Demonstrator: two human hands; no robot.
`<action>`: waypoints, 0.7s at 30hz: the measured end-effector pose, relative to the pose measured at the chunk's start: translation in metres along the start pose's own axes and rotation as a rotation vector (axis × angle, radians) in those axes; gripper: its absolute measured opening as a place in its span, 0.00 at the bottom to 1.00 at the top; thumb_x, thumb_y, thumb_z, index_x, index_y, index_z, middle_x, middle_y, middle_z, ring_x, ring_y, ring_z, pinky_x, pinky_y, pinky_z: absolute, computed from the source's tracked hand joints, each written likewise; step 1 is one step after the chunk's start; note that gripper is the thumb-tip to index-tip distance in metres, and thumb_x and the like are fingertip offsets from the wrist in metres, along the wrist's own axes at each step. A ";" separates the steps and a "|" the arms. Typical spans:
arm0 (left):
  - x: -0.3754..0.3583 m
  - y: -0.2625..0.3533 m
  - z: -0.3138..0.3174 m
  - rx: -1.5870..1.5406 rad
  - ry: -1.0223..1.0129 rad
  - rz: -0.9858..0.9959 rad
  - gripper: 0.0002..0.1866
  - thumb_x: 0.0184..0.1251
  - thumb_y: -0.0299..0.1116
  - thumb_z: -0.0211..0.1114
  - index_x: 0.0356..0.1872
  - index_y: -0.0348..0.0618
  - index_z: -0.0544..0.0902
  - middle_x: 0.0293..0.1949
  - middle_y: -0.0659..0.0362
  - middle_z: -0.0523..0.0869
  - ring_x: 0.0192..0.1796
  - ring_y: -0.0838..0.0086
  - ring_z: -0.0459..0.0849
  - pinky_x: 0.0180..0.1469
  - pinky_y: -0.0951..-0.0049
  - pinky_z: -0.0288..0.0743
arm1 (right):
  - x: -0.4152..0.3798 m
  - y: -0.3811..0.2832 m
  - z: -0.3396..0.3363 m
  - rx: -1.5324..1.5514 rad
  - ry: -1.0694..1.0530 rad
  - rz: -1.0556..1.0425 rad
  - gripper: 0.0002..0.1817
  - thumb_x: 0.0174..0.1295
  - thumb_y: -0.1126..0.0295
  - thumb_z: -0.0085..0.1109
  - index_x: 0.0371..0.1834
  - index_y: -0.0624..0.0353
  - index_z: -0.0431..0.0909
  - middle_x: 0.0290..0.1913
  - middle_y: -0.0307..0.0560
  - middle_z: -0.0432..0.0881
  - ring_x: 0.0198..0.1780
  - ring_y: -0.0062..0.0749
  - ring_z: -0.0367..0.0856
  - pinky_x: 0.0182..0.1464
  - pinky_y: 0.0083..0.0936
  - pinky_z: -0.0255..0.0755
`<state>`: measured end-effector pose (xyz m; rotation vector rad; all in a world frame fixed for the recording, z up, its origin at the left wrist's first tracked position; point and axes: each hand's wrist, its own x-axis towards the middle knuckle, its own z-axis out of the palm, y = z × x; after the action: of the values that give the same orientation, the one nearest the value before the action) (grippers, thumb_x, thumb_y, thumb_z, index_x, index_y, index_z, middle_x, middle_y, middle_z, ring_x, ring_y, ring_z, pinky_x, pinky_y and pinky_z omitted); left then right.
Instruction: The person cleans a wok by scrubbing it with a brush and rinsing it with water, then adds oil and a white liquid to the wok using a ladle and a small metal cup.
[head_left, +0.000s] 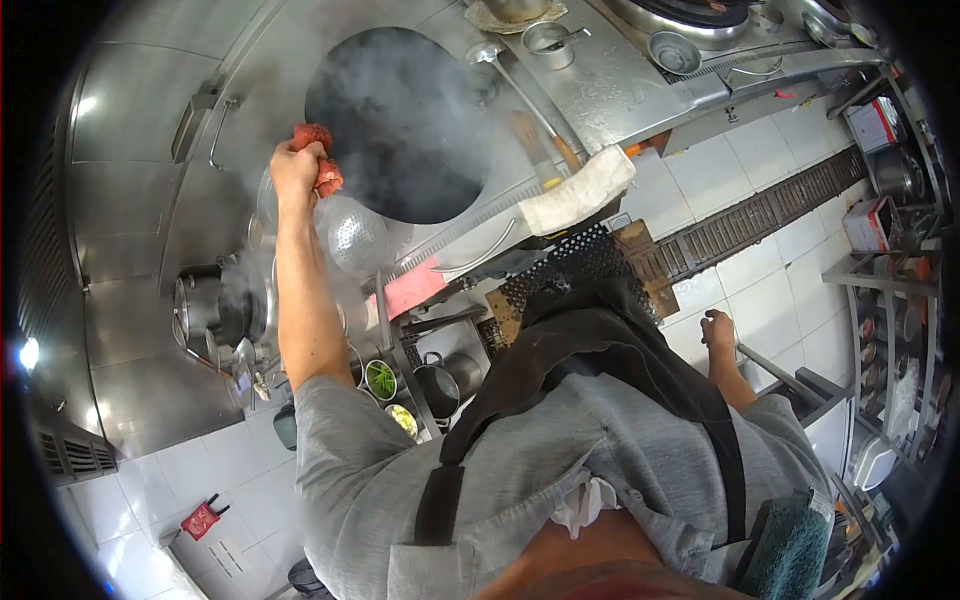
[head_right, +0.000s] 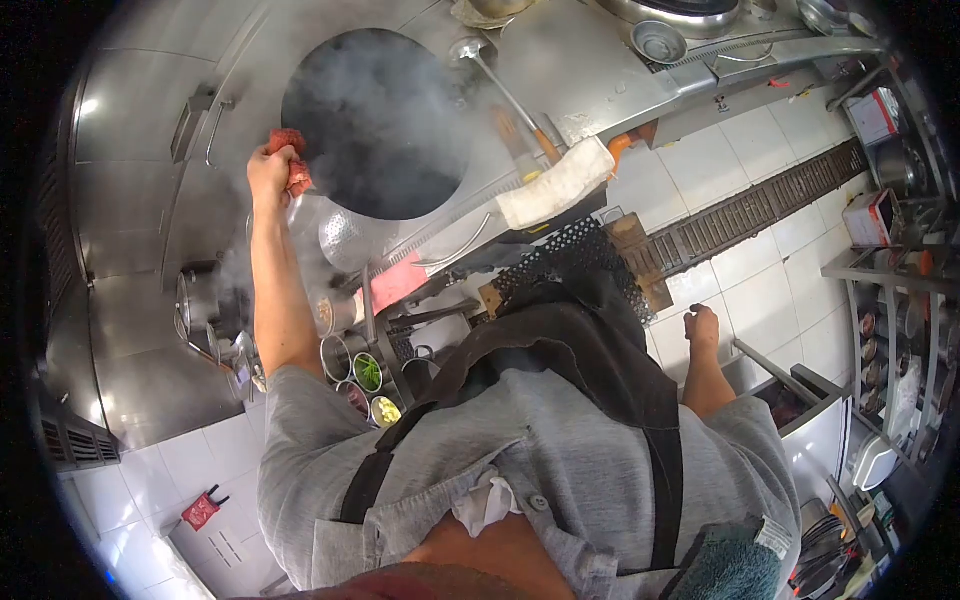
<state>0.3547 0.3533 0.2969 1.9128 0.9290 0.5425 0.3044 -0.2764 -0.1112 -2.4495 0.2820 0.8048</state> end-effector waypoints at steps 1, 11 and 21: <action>-0.004 0.002 -0.002 0.049 0.040 0.026 0.13 0.45 0.20 0.56 0.35 0.27 0.76 0.23 0.54 0.78 0.17 0.72 0.78 0.12 0.71 0.70 | 0.001 0.002 -0.002 -0.008 -0.008 0.038 0.18 0.52 0.71 0.50 0.47 0.64 0.77 0.20 0.55 0.81 0.20 0.35 0.81 0.31 0.28 0.76; 0.018 -0.013 -0.039 0.627 0.345 0.318 0.25 0.37 0.33 0.65 0.43 0.39 0.80 0.35 0.47 0.85 0.40 0.59 0.84 0.46 0.67 0.75 | 0.034 -0.036 -0.015 -0.026 -0.029 -0.014 0.19 0.52 0.70 0.50 0.48 0.62 0.77 0.19 0.54 0.81 0.21 0.35 0.81 0.31 0.29 0.76; 0.005 -0.110 -0.101 -0.486 0.294 -0.128 0.10 0.41 0.18 0.49 0.26 0.33 0.77 0.13 0.58 0.70 0.11 0.76 0.67 0.14 0.77 0.66 | 0.053 -0.108 -0.019 -0.074 0.137 -0.402 0.16 0.53 0.68 0.54 0.44 0.62 0.79 0.31 0.57 0.82 0.30 0.42 0.83 0.39 0.34 0.75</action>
<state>0.2468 0.4451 0.2497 1.3499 0.9882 0.8985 0.3941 -0.1987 -0.0845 -2.5148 -0.1915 0.4815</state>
